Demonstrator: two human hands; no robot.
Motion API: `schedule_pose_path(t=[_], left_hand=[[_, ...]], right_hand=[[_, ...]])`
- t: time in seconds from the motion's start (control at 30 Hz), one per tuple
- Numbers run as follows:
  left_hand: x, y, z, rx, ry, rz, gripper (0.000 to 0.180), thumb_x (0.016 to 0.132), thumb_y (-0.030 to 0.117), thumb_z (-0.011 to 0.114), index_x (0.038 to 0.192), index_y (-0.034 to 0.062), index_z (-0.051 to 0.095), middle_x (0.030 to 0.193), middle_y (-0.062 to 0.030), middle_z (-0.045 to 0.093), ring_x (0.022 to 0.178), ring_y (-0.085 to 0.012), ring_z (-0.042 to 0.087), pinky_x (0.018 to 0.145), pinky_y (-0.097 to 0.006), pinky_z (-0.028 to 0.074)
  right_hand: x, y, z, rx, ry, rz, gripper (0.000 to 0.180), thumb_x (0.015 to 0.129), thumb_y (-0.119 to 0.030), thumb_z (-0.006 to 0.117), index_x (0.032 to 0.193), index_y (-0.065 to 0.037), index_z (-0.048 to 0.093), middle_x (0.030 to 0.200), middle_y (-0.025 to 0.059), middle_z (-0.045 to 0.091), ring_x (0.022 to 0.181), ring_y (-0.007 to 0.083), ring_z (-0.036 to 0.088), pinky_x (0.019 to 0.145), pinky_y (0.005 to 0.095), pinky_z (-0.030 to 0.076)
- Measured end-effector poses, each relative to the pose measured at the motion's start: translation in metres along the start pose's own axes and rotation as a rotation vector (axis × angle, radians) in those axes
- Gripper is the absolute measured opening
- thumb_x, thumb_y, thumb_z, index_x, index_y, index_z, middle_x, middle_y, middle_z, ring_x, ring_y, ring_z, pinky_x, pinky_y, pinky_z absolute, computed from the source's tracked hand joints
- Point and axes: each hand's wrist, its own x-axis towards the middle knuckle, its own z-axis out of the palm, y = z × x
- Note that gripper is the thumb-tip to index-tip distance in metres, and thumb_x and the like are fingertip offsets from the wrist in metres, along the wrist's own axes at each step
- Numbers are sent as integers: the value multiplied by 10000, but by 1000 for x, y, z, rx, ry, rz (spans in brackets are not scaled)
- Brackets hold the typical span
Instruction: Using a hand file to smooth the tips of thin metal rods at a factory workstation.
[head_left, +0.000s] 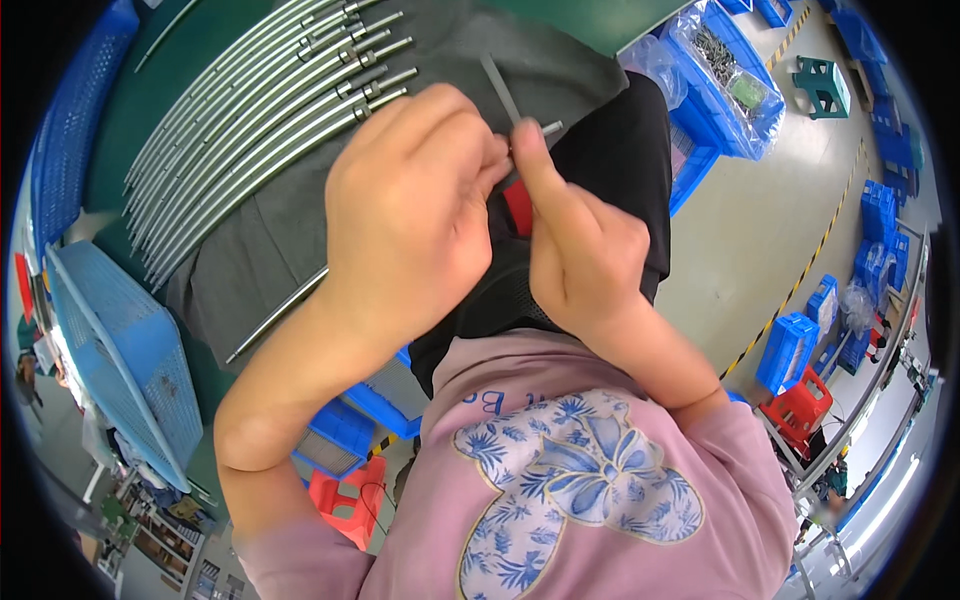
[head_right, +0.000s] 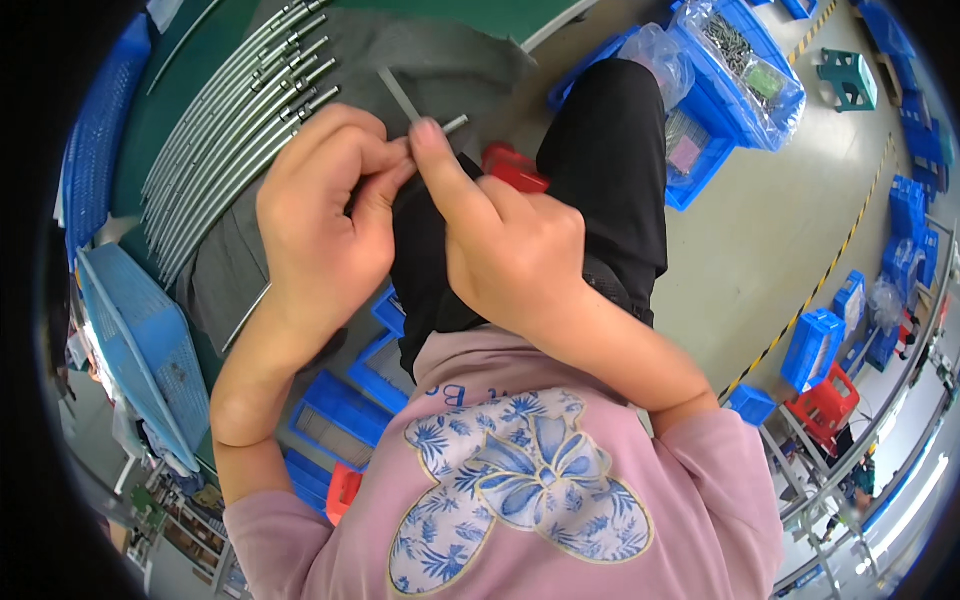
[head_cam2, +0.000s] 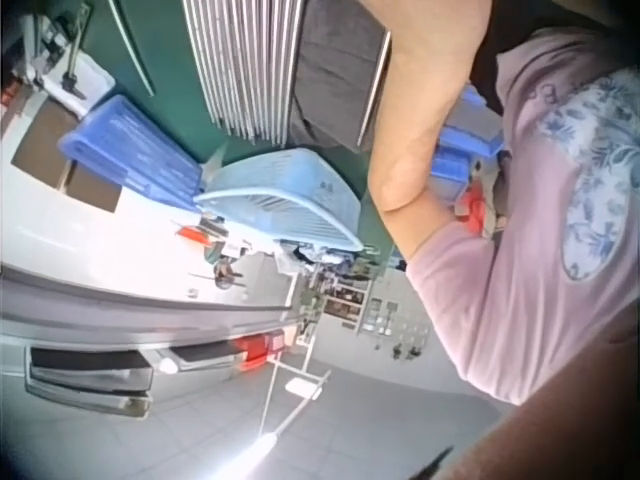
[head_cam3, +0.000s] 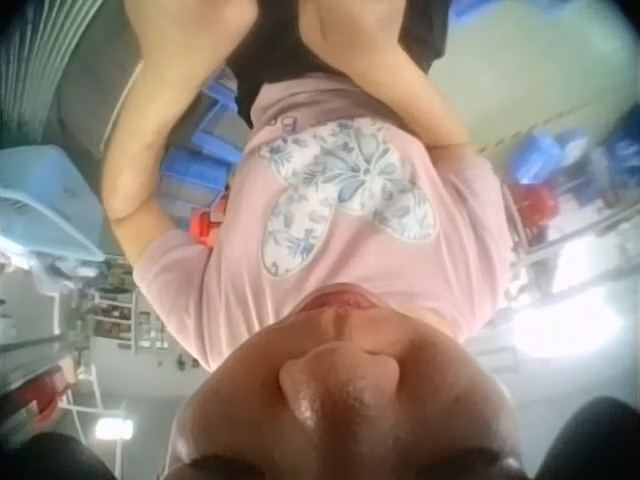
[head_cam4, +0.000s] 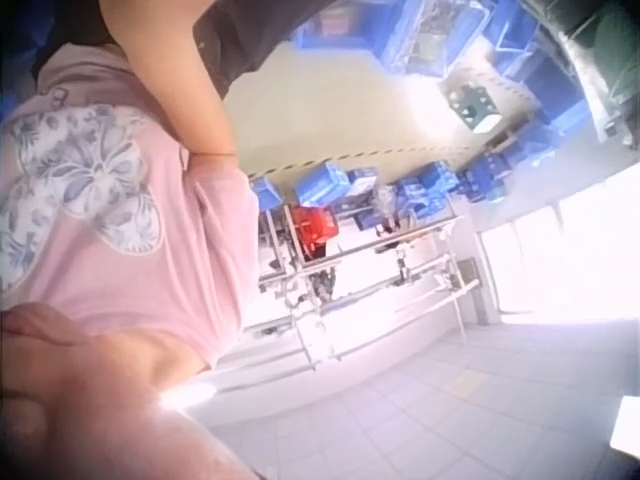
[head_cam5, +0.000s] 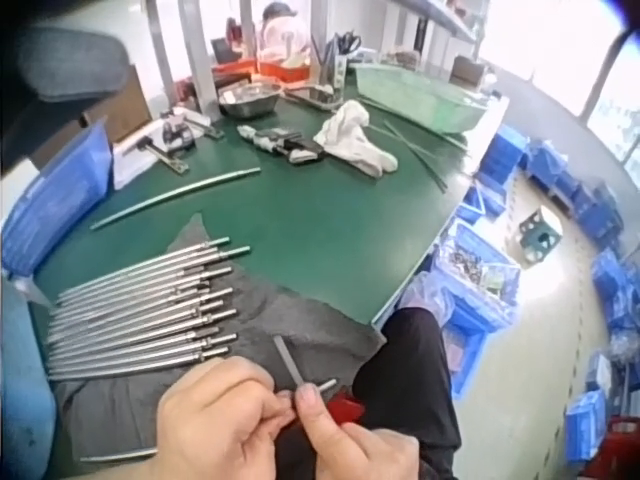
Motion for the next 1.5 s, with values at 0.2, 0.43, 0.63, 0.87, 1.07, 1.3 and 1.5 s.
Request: schedule_pose_path(t=[0.2, 0.43, 0.63, 0.87, 1.07, 1.3, 1.5], left_hand=[[0, 0, 2, -19, -9, -9, 168, 629, -71, 660, 699, 20, 538, 712, -89, 519, 654, -292, 537, 572, -375, 433], [0, 0, -1, 27, -7, -17, 172, 632, -49, 691, 709, 23, 556, 717, -84, 529, 657, -286, 545, 575, -368, 433], [0, 0, -5, 30, -35, -18, 160, 657, -19, 715, 738, 22, 583, 728, -78, 545, 664, -279, 552, 584, -363, 439], [-1, 0, -7, 61, -49, -19, 162, 673, -13, 722, 765, 23, 593, 733, -79, 548, 664, -276, 551, 586, -358, 440], [1, -3, -7, 76, -41, 4, 161, 672, -36, 704, 768, 25, 590, 733, -86, 539, 661, -280, 549, 585, -359, 440], [2, -2, -7, 21, -55, 13, 161, 661, -31, 691, 761, 16, 575, 723, -89, 537, 635, -280, 545, 561, -365, 432], [8, -5, -14, -50, -178, -94, 139, 703, -10, 674, 780, 5, 559, 747, -113, 552, 683, -310, 558, 604, -387, 441]], right_hand=[[7, 2, 1, -32, -12, 17, 642, 600, 19, 578, 1235, -61, 629, 538, 25, 369, 391, 169, 374, 379, 300, 352], [-68, 24, -30, -54, -103, -54, 637, 565, 29, 599, 1194, -50, 653, 523, 12, 307, 385, 162, 339, 392, 295, 328], [-18, 43, -29, 156, 117, 206, 405, 787, 65, 598, 1184, -3, 644, 562, 35, 423, 468, 133, 402, 455, 259, 344], [38, 37, -3, 376, 207, 225, 231, 760, -59, 730, 989, -34, 724, 563, 24, 457, 483, 86, 420, 447, 249, 326], [19, 42, 6, 30, 126, -252, 408, 639, -99, 755, 1046, -112, 722, 550, 1, 363, 390, 153, 360, 374, 279, 317], [41, 48, -7, 204, -5, -193, 277, 677, -72, 742, 949, -128, 739, 549, 0, 437, 412, 151, 427, 377, 279, 346], [68, 54, -15, 103, -125, -410, 189, 695, -155, 758, 878, -154, 710, 616, -1, 496, 462, 189, 507, 416, 304, 407]])
